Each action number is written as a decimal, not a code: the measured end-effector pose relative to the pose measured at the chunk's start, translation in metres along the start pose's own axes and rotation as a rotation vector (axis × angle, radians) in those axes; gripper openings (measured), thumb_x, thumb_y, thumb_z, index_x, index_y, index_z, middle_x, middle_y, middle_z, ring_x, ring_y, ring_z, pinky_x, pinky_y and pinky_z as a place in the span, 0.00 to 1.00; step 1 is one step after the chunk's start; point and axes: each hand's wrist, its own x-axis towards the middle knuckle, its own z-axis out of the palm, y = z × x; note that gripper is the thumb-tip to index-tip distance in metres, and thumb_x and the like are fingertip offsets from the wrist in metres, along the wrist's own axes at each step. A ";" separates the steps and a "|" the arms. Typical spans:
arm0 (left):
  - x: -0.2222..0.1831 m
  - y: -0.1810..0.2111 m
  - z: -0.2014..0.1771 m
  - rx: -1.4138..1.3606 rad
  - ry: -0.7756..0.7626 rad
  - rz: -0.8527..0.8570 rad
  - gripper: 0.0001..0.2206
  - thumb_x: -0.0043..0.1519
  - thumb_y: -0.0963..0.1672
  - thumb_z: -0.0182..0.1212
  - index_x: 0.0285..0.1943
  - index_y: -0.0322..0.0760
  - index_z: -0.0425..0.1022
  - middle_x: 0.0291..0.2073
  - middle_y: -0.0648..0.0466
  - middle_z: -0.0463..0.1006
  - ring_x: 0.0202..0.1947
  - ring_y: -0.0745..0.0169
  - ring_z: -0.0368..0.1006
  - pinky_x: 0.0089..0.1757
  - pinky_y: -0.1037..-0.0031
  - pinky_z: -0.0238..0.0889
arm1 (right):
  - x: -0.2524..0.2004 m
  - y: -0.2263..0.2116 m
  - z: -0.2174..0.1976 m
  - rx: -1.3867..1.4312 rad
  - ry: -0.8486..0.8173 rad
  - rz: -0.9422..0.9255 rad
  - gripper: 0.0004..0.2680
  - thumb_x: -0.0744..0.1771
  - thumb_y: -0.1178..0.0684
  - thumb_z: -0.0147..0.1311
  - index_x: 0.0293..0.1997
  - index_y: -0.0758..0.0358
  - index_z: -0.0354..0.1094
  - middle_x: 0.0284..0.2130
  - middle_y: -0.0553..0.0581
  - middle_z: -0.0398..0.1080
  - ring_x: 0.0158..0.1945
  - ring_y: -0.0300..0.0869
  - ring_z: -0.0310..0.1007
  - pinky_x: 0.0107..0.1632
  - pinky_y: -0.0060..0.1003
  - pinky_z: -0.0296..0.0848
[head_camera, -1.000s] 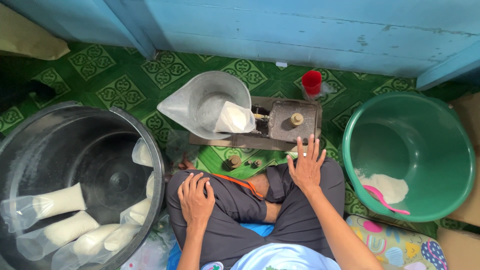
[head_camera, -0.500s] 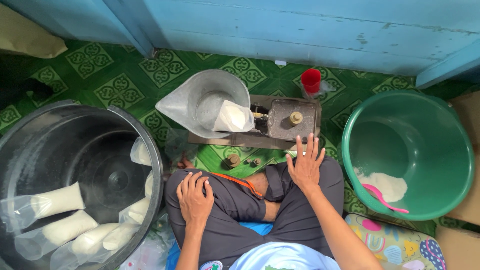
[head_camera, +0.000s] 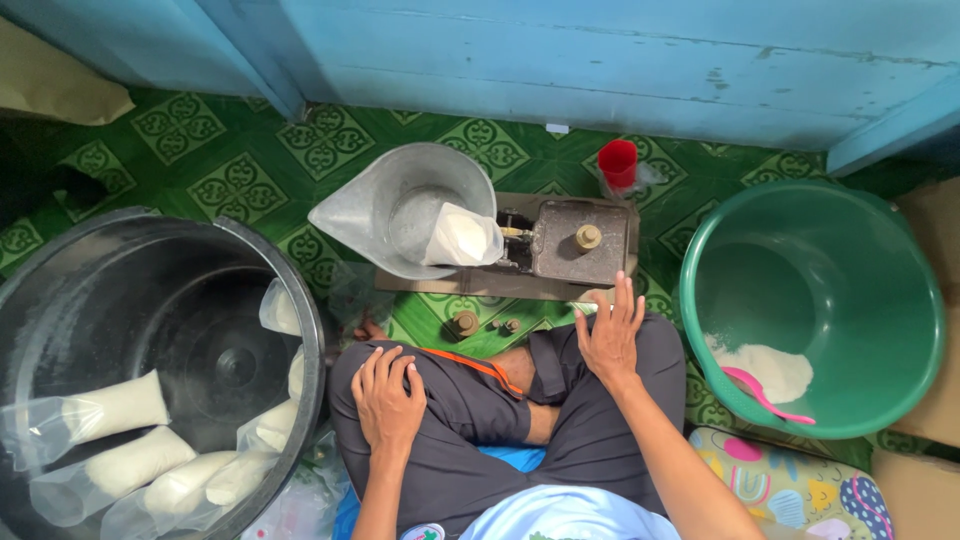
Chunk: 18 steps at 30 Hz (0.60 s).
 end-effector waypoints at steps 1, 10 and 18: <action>0.000 0.000 0.000 0.000 0.001 0.004 0.06 0.57 0.43 0.57 0.40 0.41 0.77 0.49 0.60 0.76 0.57 0.57 0.67 0.57 0.63 0.55 | 0.000 0.000 -0.001 0.000 0.002 0.003 0.13 0.66 0.50 0.53 0.51 0.66 0.60 0.69 0.72 0.41 0.73 0.61 0.41 0.70 0.61 0.42; -0.002 0.002 -0.003 0.002 -0.031 -0.005 0.06 0.56 0.43 0.57 0.40 0.41 0.78 0.49 0.60 0.76 0.58 0.58 0.67 0.59 0.63 0.54 | 0.003 0.003 -0.037 0.205 0.126 0.018 0.06 0.61 0.65 0.54 0.38 0.63 0.67 0.67 0.63 0.51 0.70 0.58 0.48 0.67 0.51 0.49; -0.005 -0.001 0.003 0.098 -0.015 0.056 0.05 0.56 0.43 0.57 0.39 0.43 0.77 0.49 0.63 0.77 0.58 0.58 0.68 0.58 0.63 0.55 | -0.002 0.043 -0.140 0.355 0.142 0.200 0.07 0.60 0.62 0.63 0.37 0.65 0.69 0.33 0.54 0.73 0.36 0.47 0.71 0.44 0.38 0.69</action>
